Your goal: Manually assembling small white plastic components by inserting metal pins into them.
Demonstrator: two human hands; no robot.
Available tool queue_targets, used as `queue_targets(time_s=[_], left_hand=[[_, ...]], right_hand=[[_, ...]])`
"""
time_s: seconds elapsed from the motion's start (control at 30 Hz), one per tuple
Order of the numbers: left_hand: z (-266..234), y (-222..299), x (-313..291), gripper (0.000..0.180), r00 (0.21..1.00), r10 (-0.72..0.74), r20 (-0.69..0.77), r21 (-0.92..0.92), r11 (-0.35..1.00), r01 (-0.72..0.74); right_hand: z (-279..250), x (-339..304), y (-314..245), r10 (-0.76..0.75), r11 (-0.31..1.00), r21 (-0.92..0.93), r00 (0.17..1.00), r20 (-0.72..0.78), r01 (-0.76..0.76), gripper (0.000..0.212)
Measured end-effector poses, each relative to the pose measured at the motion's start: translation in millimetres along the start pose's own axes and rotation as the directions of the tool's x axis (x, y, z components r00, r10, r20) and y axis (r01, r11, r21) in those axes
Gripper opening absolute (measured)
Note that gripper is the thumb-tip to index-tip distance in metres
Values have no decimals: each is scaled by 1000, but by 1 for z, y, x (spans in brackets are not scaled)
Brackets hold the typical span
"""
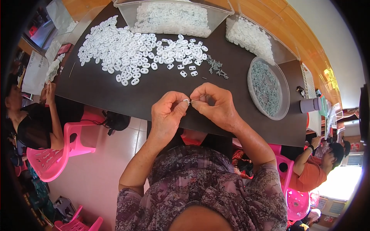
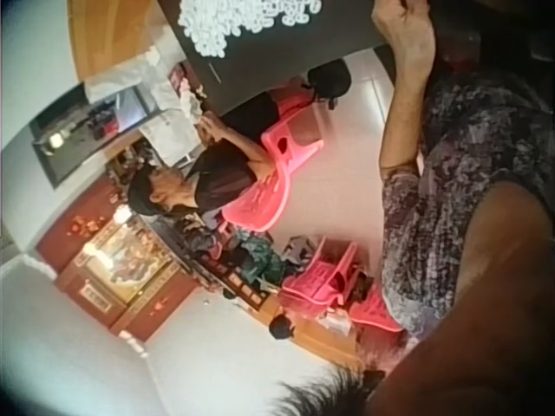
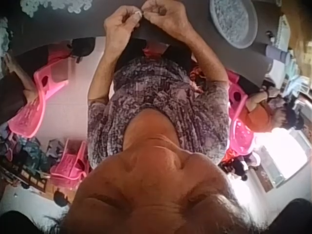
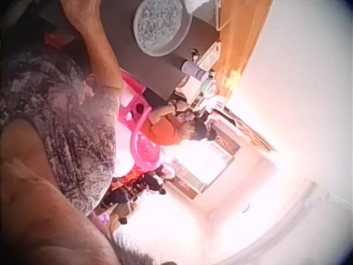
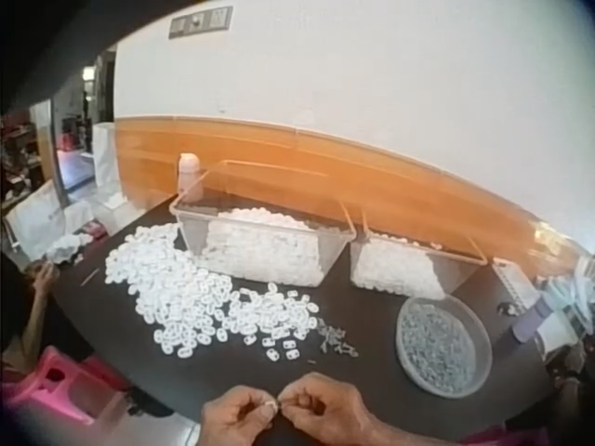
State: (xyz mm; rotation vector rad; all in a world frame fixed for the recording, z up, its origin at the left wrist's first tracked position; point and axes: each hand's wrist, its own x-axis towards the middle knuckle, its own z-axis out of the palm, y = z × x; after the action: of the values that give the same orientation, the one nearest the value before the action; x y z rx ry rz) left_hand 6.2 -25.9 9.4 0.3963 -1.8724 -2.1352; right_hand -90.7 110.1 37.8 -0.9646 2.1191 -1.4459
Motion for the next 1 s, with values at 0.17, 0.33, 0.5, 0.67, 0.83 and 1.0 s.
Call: queue_targets(time_s=[0.17,0.33,0.5,0.67,0.83,1.0], left_hand=[[-1,-2,0,14,1000,14,18,-8,1000,-14],[-2,-7,-1,13,998,62,7,49,997,-62],[0,-6,-2,13,997,76,-13,60,995,-75],[3,-13,-2,10,983,175,-60,134,977,-165],[6,-14,0,8,962,267,-56,235,940,-247],[9,-11,-2,9,989,116,-96,36,993,-113]], right_hand=[[2,-1,-1,34,999,15,999,11,-34,11],[2,0,1,84,988,124,995,58,-91,10],[4,1,4,84,983,162,995,48,-90,10],[8,2,3,77,981,176,997,17,-79,10],[9,1,1,83,979,190,996,-43,-74,8],[11,3,0,70,987,152,996,-56,-61,8]])
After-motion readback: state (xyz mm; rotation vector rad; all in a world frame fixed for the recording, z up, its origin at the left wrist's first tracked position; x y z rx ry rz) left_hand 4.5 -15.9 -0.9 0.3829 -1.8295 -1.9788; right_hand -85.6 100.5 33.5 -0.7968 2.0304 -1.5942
